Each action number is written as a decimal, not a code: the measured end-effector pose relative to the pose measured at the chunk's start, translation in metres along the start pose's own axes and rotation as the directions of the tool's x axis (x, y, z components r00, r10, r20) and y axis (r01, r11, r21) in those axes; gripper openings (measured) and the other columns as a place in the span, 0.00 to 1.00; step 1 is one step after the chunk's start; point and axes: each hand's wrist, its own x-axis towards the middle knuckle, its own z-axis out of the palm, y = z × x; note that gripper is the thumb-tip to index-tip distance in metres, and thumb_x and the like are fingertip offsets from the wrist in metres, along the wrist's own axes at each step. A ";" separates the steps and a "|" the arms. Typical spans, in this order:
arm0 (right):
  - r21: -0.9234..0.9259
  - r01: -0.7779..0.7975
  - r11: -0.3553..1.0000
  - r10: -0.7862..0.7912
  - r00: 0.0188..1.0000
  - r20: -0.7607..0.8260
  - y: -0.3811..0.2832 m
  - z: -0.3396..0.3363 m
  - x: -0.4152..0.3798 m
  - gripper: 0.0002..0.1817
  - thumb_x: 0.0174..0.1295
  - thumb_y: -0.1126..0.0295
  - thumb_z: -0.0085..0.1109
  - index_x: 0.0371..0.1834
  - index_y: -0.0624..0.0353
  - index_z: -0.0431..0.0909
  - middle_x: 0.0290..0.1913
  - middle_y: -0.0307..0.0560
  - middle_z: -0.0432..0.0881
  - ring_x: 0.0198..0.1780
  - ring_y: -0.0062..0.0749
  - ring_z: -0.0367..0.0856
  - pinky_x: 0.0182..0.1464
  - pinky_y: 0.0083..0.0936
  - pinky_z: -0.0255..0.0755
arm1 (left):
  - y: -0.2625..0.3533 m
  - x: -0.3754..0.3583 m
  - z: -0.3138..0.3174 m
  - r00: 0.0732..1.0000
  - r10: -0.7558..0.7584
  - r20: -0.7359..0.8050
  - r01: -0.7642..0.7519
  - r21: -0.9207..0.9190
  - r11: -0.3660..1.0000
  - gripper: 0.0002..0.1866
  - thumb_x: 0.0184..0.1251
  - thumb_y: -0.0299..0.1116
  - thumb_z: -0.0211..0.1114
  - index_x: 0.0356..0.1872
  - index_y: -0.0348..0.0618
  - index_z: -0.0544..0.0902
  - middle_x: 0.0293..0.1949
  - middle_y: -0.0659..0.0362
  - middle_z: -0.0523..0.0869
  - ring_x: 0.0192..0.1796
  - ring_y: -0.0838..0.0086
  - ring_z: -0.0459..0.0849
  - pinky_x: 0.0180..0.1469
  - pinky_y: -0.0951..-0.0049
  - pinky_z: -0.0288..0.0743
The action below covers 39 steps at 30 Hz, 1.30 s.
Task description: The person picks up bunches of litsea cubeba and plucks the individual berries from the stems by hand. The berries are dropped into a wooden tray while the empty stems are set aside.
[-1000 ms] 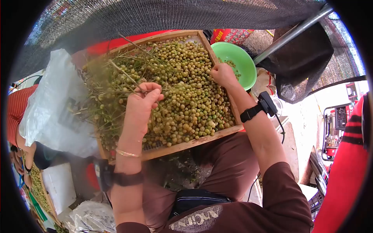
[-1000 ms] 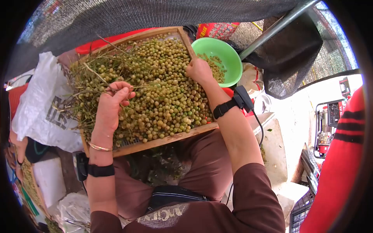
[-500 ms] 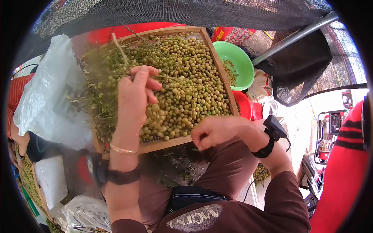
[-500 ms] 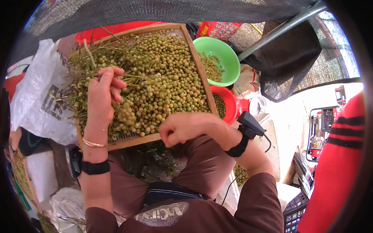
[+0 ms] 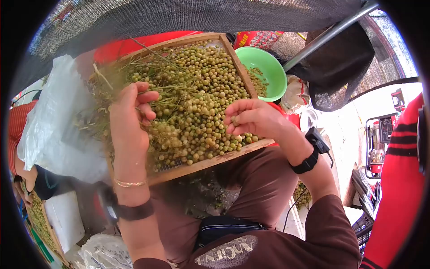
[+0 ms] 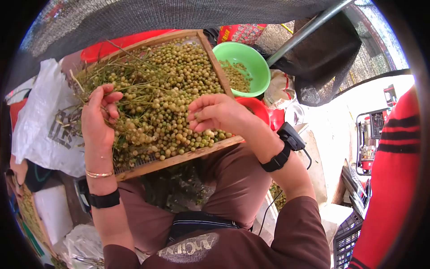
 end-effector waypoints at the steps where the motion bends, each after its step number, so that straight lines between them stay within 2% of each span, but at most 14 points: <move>1: -0.001 0.004 1.000 -0.004 1.000 -0.002 -0.007 -0.007 -0.005 0.12 0.57 0.81 0.49 0.45 0.67 0.71 0.41 0.52 0.78 0.40 0.37 0.81 0.43 0.25 0.78 | -0.001 0.001 0.002 1.000 0.002 0.004 -0.002 -0.001 1.000 0.13 0.65 0.39 0.51 0.38 0.41 0.77 0.28 0.58 0.83 0.18 0.84 0.71 0.21 0.83 0.59; 5: -0.312 0.310 0.898 -0.404 0.863 -0.304 -0.046 -0.060 -0.001 0.18 0.60 0.72 0.51 0.52 0.67 0.69 0.44 0.52 0.77 0.43 0.35 0.80 0.42 0.25 0.77 | -0.005 0.004 -0.001 0.999 -0.021 0.037 0.022 -0.044 0.999 0.12 0.65 0.38 0.51 0.37 0.41 0.78 0.28 0.57 0.83 0.18 0.84 0.71 0.21 0.84 0.59; 7: -0.717 -0.108 0.689 -0.466 0.691 -0.552 -0.072 -0.077 0.006 0.25 0.59 0.68 0.53 0.60 0.65 0.64 0.51 0.54 0.74 0.45 0.35 0.78 0.42 0.26 0.76 | -0.007 0.005 0.002 0.996 -0.039 0.086 0.046 -0.089 0.995 0.12 0.66 0.38 0.51 0.37 0.41 0.78 0.27 0.57 0.83 0.17 0.83 0.71 0.20 0.84 0.59; 8: -0.719 -0.095 0.688 -0.474 0.692 -0.545 -0.073 -0.081 0.006 0.25 0.59 0.68 0.53 0.60 0.65 0.64 0.51 0.54 0.74 0.45 0.35 0.78 0.42 0.26 0.76 | -0.008 0.006 0.003 0.995 -0.047 0.087 0.056 -0.101 0.993 0.12 0.67 0.38 0.51 0.37 0.41 0.78 0.27 0.56 0.84 0.17 0.83 0.71 0.19 0.83 0.59; 10: -0.955 -0.191 0.227 -0.694 0.657 -0.296 -0.079 -0.068 0.013 0.31 0.57 0.64 0.56 0.64 0.61 0.60 0.57 0.54 0.70 0.51 0.35 0.75 0.50 0.27 0.72 | -0.008 0.008 0.006 0.992 -0.055 0.116 0.068 -0.113 0.991 0.12 0.67 0.38 0.50 0.37 0.41 0.78 0.27 0.57 0.84 0.17 0.83 0.72 0.19 0.84 0.59; 12: -0.782 0.257 0.567 -0.519 0.850 -0.097 -0.063 -0.024 0.012 0.32 0.56 0.65 0.56 0.65 0.58 0.59 0.59 0.52 0.69 0.56 0.34 0.71 0.58 0.29 0.65 | -0.011 0.005 0.007 0.980 -0.072 0.188 0.097 -0.126 0.987 0.13 0.68 0.38 0.49 0.38 0.41 0.78 0.28 0.57 0.84 0.18 0.83 0.72 0.19 0.84 0.59; 14: -0.770 0.455 0.448 -0.564 0.812 0.152 -0.034 0.018 0.026 0.28 0.56 0.69 0.55 0.62 0.58 0.64 0.54 0.47 0.74 0.55 0.32 0.72 0.57 0.28 0.66 | -0.012 0.002 0.011 0.973 -0.093 0.209 0.126 -0.152 0.980 0.13 0.68 0.39 0.49 0.39 0.41 0.78 0.28 0.57 0.84 0.17 0.83 0.72 0.19 0.84 0.58; 18: -0.885 0.300 0.356 -0.395 0.906 0.149 -0.012 0.047 0.053 0.18 0.58 0.69 0.54 0.51 0.61 0.72 0.39 0.44 0.80 0.41 0.30 0.79 0.45 0.23 0.73 | -0.015 0.001 0.016 0.981 -0.120 0.154 0.155 -0.239 0.959 0.12 0.68 0.39 0.51 0.41 0.42 0.75 0.29 0.56 0.83 0.18 0.83 0.73 0.19 0.84 0.59; 20: -0.399 0.308 0.864 -0.393 0.907 -0.150 -0.004 0.051 0.059 0.10 0.60 0.70 0.52 0.41 0.62 0.75 0.26 0.38 0.77 0.28 0.24 0.79 0.34 0.18 0.74 | -0.012 0.001 0.017 0.988 -0.152 0.042 0.157 -0.279 0.947 0.13 0.67 0.41 0.53 0.42 0.42 0.73 0.34 0.51 0.82 0.20 0.84 0.71 0.20 0.84 0.61; 24: -0.288 0.316 0.904 -0.370 0.915 -0.160 0.005 0.064 0.049 0.10 0.58 0.70 0.55 0.41 0.62 0.73 0.28 0.38 0.76 0.28 0.22 0.76 0.34 0.17 0.72 | -0.027 0.015 0.015 0.986 -0.165 0.000 0.153 -0.366 0.918 0.12 0.69 0.41 0.48 0.40 0.43 0.71 0.31 0.56 0.82 0.22 0.80 0.74 0.23 0.79 0.63; 28: -0.725 0.460 0.513 -0.634 0.772 0.041 0.036 0.075 0.056 0.24 0.47 0.66 0.64 0.45 0.67 0.70 0.35 0.48 0.77 0.36 0.31 0.76 0.38 0.25 0.71 | -0.037 0.022 0.024 0.984 -0.166 -0.069 0.114 -0.477 0.871 0.13 0.70 0.43 0.47 0.40 0.43 0.71 0.32 0.55 0.81 0.25 0.78 0.75 0.25 0.78 0.64; 31: -0.770 0.284 0.572 -0.517 0.853 -0.069 0.030 0.077 0.060 0.23 0.47 0.66 0.63 0.45 0.67 0.70 0.32 0.51 0.76 0.33 0.31 0.76 0.36 0.26 0.70 | -0.037 0.023 0.025 0.976 -0.219 -0.013 0.172 -0.574 0.801 0.14 0.69 0.44 0.49 0.40 0.43 0.71 0.33 0.55 0.81 0.26 0.77 0.76 0.27 0.77 0.65; 33: -0.766 0.380 0.519 -0.612 0.791 -0.023 0.032 0.069 0.071 0.23 0.47 0.66 0.61 0.45 0.67 0.70 0.30 0.54 0.77 0.30 0.32 0.76 0.33 0.29 0.69 | -0.036 0.025 0.024 0.976 -0.216 -0.010 0.173 -0.565 0.807 0.15 0.67 0.45 0.53 0.39 0.42 0.72 0.34 0.54 0.80 0.29 0.76 0.77 0.29 0.78 0.66; 39: -0.795 0.328 0.510 -0.671 0.730 -0.129 0.020 0.067 0.064 0.21 0.49 0.66 0.60 0.44 0.68 0.71 0.28 0.57 0.77 0.27 0.39 0.77 0.32 0.31 0.70 | -0.045 0.018 0.031 0.985 -0.144 0.097 0.166 -0.279 0.946 0.18 0.63 0.43 0.59 0.41 0.36 0.73 0.36 0.55 0.78 0.38 0.73 0.77 0.38 0.76 0.71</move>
